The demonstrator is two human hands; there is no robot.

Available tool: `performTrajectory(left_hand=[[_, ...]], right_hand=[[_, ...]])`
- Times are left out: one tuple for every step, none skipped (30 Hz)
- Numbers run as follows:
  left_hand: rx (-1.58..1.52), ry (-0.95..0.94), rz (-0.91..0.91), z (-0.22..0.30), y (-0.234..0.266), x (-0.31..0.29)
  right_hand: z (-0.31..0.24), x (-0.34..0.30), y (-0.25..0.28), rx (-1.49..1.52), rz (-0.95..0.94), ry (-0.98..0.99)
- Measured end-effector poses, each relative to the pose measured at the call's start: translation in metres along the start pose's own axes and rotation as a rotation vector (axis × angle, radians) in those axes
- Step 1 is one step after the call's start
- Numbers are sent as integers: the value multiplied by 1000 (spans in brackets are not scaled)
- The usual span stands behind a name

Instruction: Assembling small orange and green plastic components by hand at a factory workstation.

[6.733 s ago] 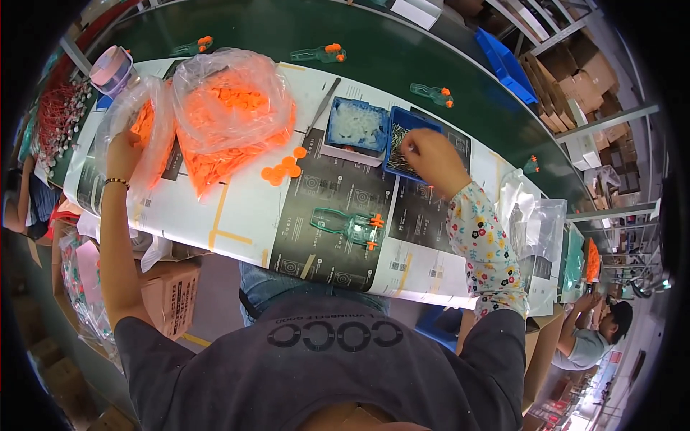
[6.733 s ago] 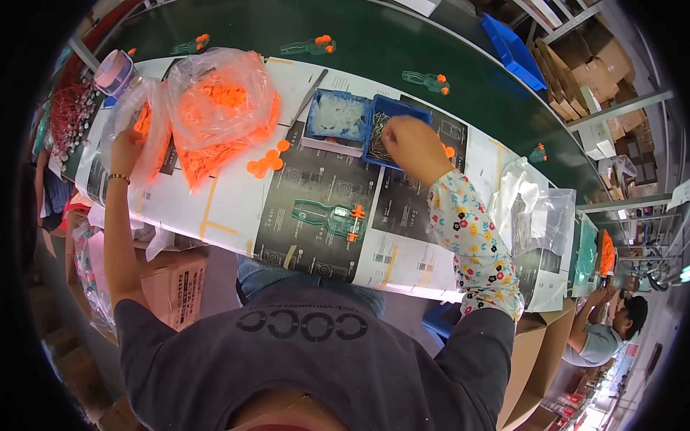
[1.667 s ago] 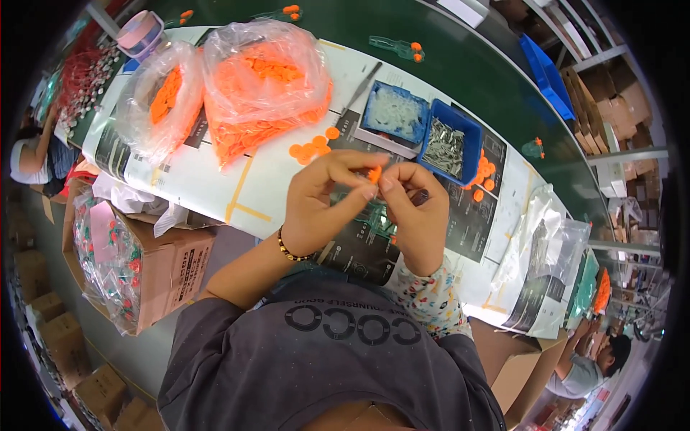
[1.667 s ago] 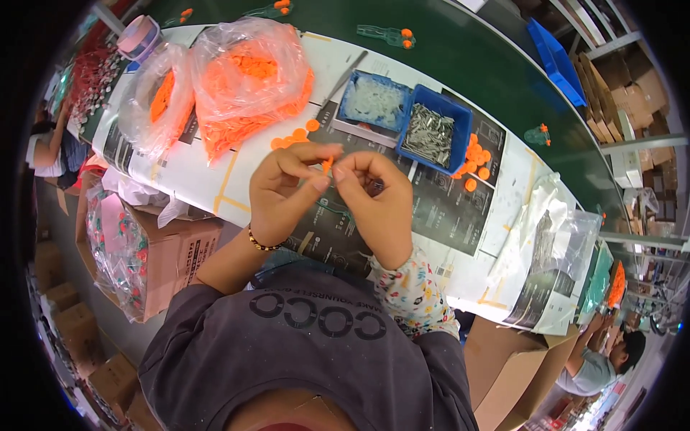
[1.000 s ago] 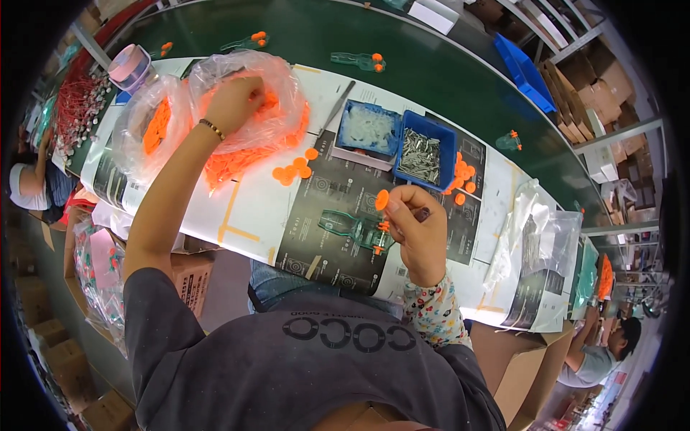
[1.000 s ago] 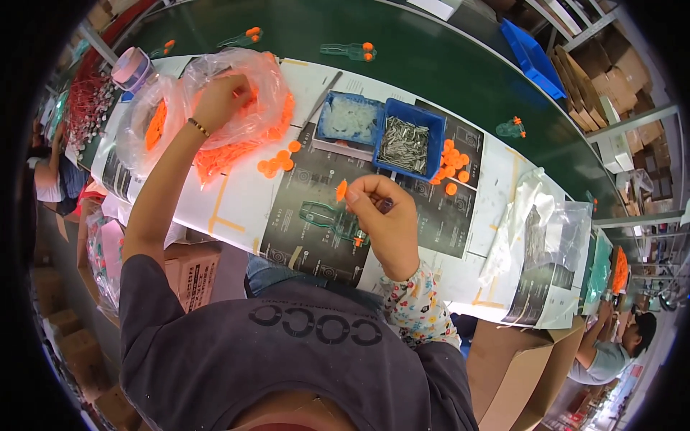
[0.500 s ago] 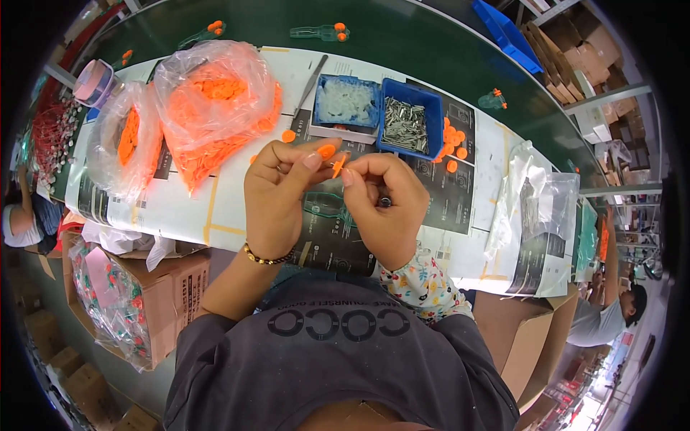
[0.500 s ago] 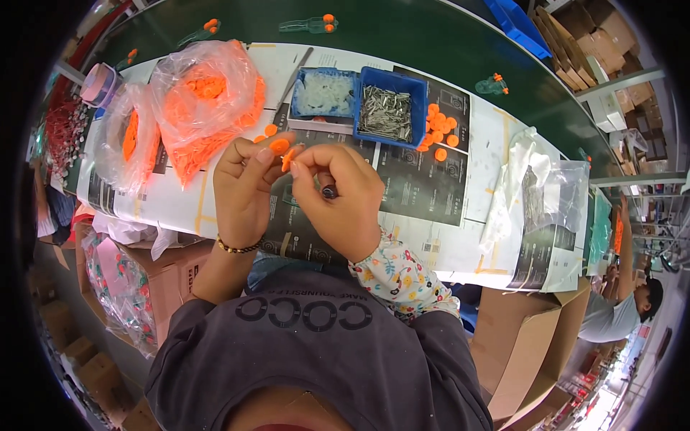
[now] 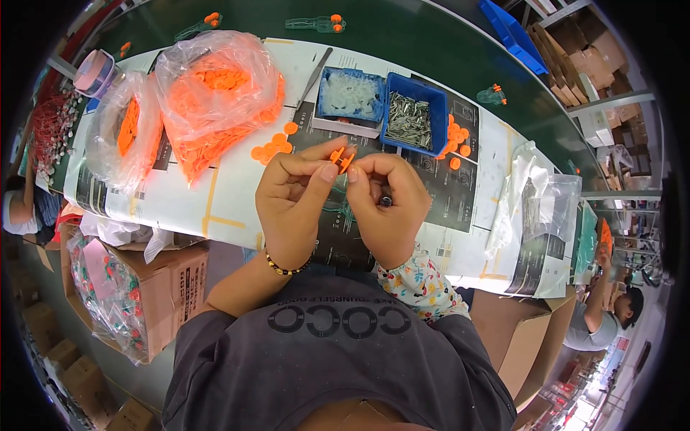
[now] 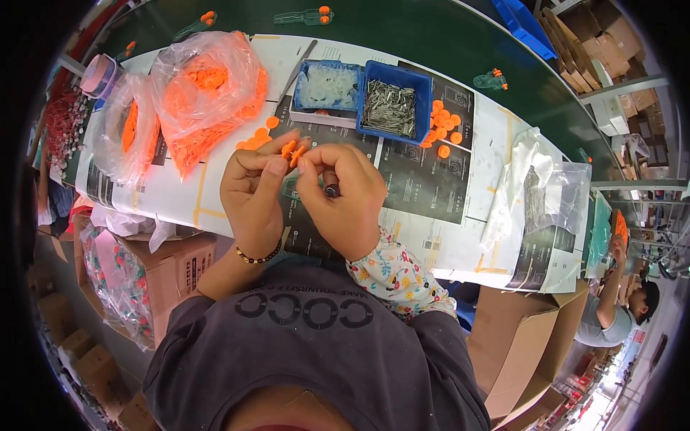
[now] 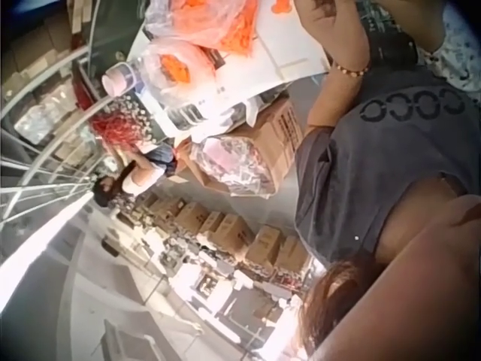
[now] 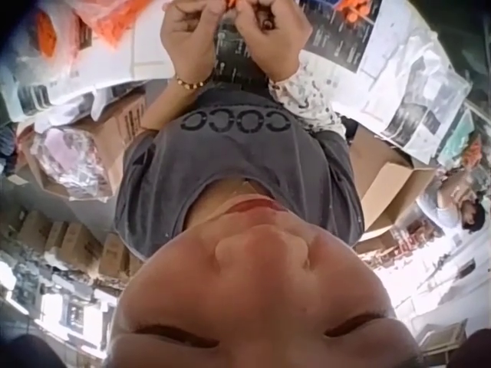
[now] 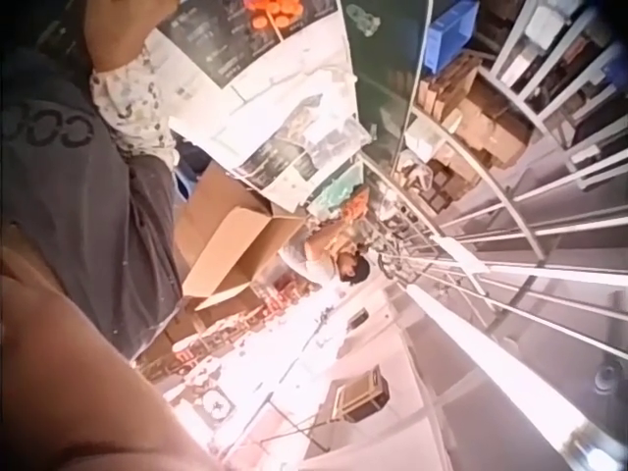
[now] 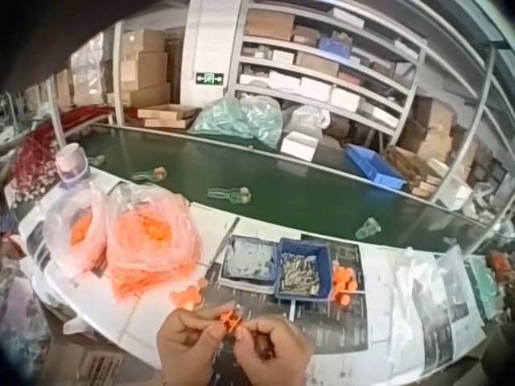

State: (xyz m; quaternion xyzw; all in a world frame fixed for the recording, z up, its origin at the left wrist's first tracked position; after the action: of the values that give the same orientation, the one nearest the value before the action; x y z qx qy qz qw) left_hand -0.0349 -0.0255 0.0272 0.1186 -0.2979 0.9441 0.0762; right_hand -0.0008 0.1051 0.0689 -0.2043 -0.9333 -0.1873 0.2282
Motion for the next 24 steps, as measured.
performTrajectory(left_hand=[[-12, 19, 3, -2, 0, 0], [-13, 20, 2, -3, 0, -1], [-10, 10, -8, -3, -2, -1], [-6, -2, -19, -2, -3, -2], [-2, -14, -28, -2, -4, -2], [-1, -15, -29, 0, -4, -2], [13, -5, -40, 1, -5, -2], [26, 6, -52, 3, -6, -2], [40, 16, -63, 4, -6, -2], [40, 16, -65, 5, -3, 0], [84, 52, -149, 3, -4, 2], [127, 89, -234, 1, -5, 5], [171, 130, -317, -2, -8, 5], [170, 136, -317, 0, -6, 7], [183, 192, -360, 0, -10, 8], [194, 249, -404, -1, -14, 10], [204, 307, -448, -4, -18, 11], [200, 316, -447, -3, -17, 14], [262, 310, -496, -4, -19, 16], [324, 304, -547, -6, -22, 18], [384, 297, -598, -8, -25, 16], [378, 306, -601, -8, -27, 14], [399, 319, -592, -9, -28, 14], [421, 332, -583, -10, -30, 13]], right_hand=[[1, 0, 0, 4, 1, 5], [1, 0, 0, 8, 2, 10], [1, 0, 1, 7, 4, 10], [1, 0, 0, 2, -4, 20], [0, -1, 0, -2, -13, 31], [-1, -1, 0, -5, -22, 41], [0, 0, 1, -4, -23, 42], [1, 1, -1, 24, -71, 58], [1, 2, -2, 52, -120, 74], [2, 4, -2, 79, -167, 89], [4, 9, 4, 79, -166, 88], [0, 15, 1, 67, -282, 132], [-5, 18, -2, 56, -399, 172], [-8, 18, -5, 45, -516, 211], [-7, 22, 0, 44, -514, 204], [-7, 22, 1, 36, -560, 211], [-6, 22, 2, 27, -606, 218], [-6, 20, 1, 21, -656, 222], [-5, 23, 3, 19, -657, 212], [-4, 25, 5, 26, -675, 177], [-3, 27, 6, 32, -692, 141], [0, 26, 8, 38, -708, 106], [0, 25, 10, 33, -707, 102], [6, 24, 12, 55, -710, 1]])
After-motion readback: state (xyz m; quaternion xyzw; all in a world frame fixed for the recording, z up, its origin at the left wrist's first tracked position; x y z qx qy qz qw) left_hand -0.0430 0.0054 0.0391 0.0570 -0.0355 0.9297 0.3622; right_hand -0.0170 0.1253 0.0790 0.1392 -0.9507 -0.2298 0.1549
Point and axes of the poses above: each hand's wrist, its own x-axis towards the middle knuckle, its own y-axis out of the back of the hand, z = x × y, the point moved 9 cm from there along x, towards the middle knuckle
